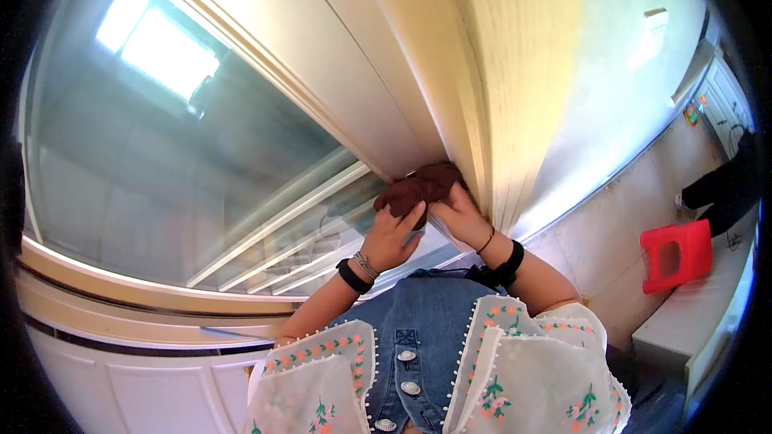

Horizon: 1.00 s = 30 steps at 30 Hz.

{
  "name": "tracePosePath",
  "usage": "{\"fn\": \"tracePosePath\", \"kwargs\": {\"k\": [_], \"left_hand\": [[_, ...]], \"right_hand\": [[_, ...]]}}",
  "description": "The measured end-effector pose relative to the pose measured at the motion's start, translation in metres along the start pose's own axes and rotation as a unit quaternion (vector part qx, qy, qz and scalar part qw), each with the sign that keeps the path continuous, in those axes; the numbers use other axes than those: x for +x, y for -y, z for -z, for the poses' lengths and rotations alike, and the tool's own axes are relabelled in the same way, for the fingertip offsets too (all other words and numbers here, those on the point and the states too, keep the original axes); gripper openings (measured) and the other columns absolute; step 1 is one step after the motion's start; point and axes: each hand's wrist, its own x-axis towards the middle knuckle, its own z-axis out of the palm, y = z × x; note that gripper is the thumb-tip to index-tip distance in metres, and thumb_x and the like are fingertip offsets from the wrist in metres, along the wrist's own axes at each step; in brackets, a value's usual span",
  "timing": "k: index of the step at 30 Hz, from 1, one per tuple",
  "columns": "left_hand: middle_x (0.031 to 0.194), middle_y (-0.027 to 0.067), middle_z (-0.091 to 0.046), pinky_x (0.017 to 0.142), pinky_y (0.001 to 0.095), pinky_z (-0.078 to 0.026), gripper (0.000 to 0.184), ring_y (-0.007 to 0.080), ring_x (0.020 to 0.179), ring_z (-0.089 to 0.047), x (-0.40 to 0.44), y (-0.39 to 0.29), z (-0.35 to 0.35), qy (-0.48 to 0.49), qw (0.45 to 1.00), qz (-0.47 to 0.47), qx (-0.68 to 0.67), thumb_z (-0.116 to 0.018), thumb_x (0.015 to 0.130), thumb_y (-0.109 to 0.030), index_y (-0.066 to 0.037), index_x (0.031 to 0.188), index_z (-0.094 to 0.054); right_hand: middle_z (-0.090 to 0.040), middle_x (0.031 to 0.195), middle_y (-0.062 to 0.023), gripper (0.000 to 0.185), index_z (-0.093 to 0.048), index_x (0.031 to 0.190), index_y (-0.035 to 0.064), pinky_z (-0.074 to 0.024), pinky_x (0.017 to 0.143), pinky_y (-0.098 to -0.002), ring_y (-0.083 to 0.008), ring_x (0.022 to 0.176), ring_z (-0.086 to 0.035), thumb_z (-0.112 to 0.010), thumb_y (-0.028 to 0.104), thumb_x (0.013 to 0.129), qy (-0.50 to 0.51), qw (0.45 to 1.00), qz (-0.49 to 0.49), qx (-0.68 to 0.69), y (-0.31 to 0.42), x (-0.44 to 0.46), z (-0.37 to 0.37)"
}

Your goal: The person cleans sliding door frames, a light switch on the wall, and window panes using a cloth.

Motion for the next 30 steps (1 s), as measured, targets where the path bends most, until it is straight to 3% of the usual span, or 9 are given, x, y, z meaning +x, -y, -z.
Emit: {"fn": "tracePosePath", "kwargs": {"k": [2, 7, 10, 12, 16, 18, 21, 27, 30], "left_hand": [[0.125, 0.0205, -0.044, 0.097, 0.0477, -0.032, 0.065, 0.0429, 0.113, -0.042, 0.008, -0.001, 0.022, -0.090, 0.994, -0.052, -0.025, -0.064, 0.075, -0.015, -0.008, 0.133, -0.038], [0.120, 0.0241, -0.045, 0.094, 0.0479, -0.032, 0.069, 0.0416, 0.111, -0.044, 0.037, -0.026, 0.061, -0.214, 0.974, -0.049, -0.047, -0.066, 0.073, -0.012, 0.000, 0.133, -0.033], [0.127, 0.0260, -0.039, 0.099, 0.0502, -0.024, 0.076, 0.0428, 0.117, -0.037, 0.044, -0.026, 0.082, -0.217, 0.971, -0.085, -0.052, -0.065, 0.075, -0.011, 0.002, 0.137, -0.023], [0.116, 0.0212, -0.048, 0.090, 0.0486, -0.034, 0.068, 0.0387, 0.104, -0.047, 0.042, -0.021, 0.079, -0.211, 0.974, -0.076, -0.032, -0.066, 0.073, -0.013, -0.001, 0.132, -0.036], [0.117, 0.0155, -0.049, 0.090, 0.0476, -0.035, 0.062, 0.0377, 0.106, -0.045, 0.031, -0.014, 0.047, -0.137, 0.987, -0.085, 0.010, -0.064, 0.074, -0.016, -0.011, 0.131, -0.042], [0.117, 0.0151, -0.050, 0.091, 0.0465, -0.036, 0.062, 0.0373, 0.106, -0.045, 0.015, -0.009, 0.029, -0.086, 0.993, -0.076, 0.026, -0.064, 0.074, -0.016, -0.012, 0.132, -0.041], [0.120, 0.0159, -0.048, 0.092, 0.0448, -0.036, 0.063, 0.0375, 0.108, -0.044, 0.003, -0.008, 0.012, -0.018, 0.997, -0.065, 0.024, -0.063, 0.075, -0.017, -0.012, 0.133, -0.040], [0.130, 0.0248, -0.037, 0.101, 0.0494, -0.024, 0.071, 0.0438, 0.120, -0.034, 0.021, -0.016, 0.040, -0.105, 0.990, -0.086, -0.044, -0.065, 0.074, -0.016, -0.002, 0.135, -0.031], [0.127, 0.0254, -0.039, 0.100, 0.0469, -0.024, 0.077, 0.0424, 0.118, -0.036, 0.032, -0.024, 0.072, -0.166, 0.984, -0.064, -0.004, -0.067, 0.073, -0.014, 0.002, 0.137, -0.026]], "right_hand": [[-0.040, 0.131, -0.0100, 0.054, -0.027, 0.134, 0.0027, -0.0296, 0.103, -0.0331, -0.0190, 0.123, -0.038, -0.046, -0.003, 0.084, -0.023, 0.998, 0.001, 0.050, 0.012, 0.010, -0.012], [-0.039, 0.131, -0.0088, 0.054, -0.027, 0.134, 0.0026, -0.0280, 0.104, -0.0334, -0.0187, 0.123, -0.037, -0.048, 0.000, 0.084, -0.022, 0.988, 0.072, 0.131, 0.071, 0.041, -0.033], [-0.039, 0.132, -0.0080, 0.056, -0.028, 0.134, 0.0034, -0.0263, 0.105, -0.0351, -0.0194, 0.125, -0.035, -0.051, 0.004, 0.083, -0.021, 0.972, 0.101, 0.211, 0.071, 0.055, -0.038], [-0.039, 0.133, -0.0084, 0.056, -0.029, 0.134, 0.0036, -0.0266, 0.105, -0.0354, -0.0199, 0.125, -0.035, -0.051, 0.004, 0.083, -0.030, 0.972, 0.102, 0.212, 0.061, 0.052, -0.037], [-0.040, 0.132, -0.0096, 0.052, -0.031, 0.133, 0.0048, -0.0269, 0.105, -0.0358, -0.0217, 0.124, -0.036, -0.048, 0.005, 0.084, -0.045, 0.965, 0.016, 0.260, 0.031, 0.023, -0.021], [-0.041, 0.132, -0.0086, 0.053, -0.033, 0.132, 0.0054, -0.0259, 0.105, -0.0370, -0.0227, 0.123, -0.037, -0.047, 0.002, 0.081, -0.071, 0.961, -0.063, 0.259, 0.008, 0.005, -0.010], [-0.043, 0.131, -0.0090, 0.053, -0.035, 0.130, 0.0058, -0.0261, 0.105, -0.0368, -0.0227, 0.123, -0.038, -0.048, 0.002, 0.079, -0.074, 0.956, -0.087, 0.269, 0.003, -0.008, -0.008], [-0.045, 0.128, -0.0106, 0.055, -0.033, 0.131, 0.0027, -0.0265, 0.105, -0.0353, -0.0230, 0.120, -0.041, -0.048, 0.005, 0.078, -0.065, 0.960, -0.088, 0.259, 0.047, 0.015, -0.025], [-0.047, 0.126, -0.0106, 0.051, -0.036, 0.128, 0.0013, -0.0302, 0.102, -0.0356, -0.0223, 0.118, -0.043, -0.051, 0.012, 0.080, -0.016, 0.958, 0.049, 0.282, 0.083, 0.045, -0.043]]}}
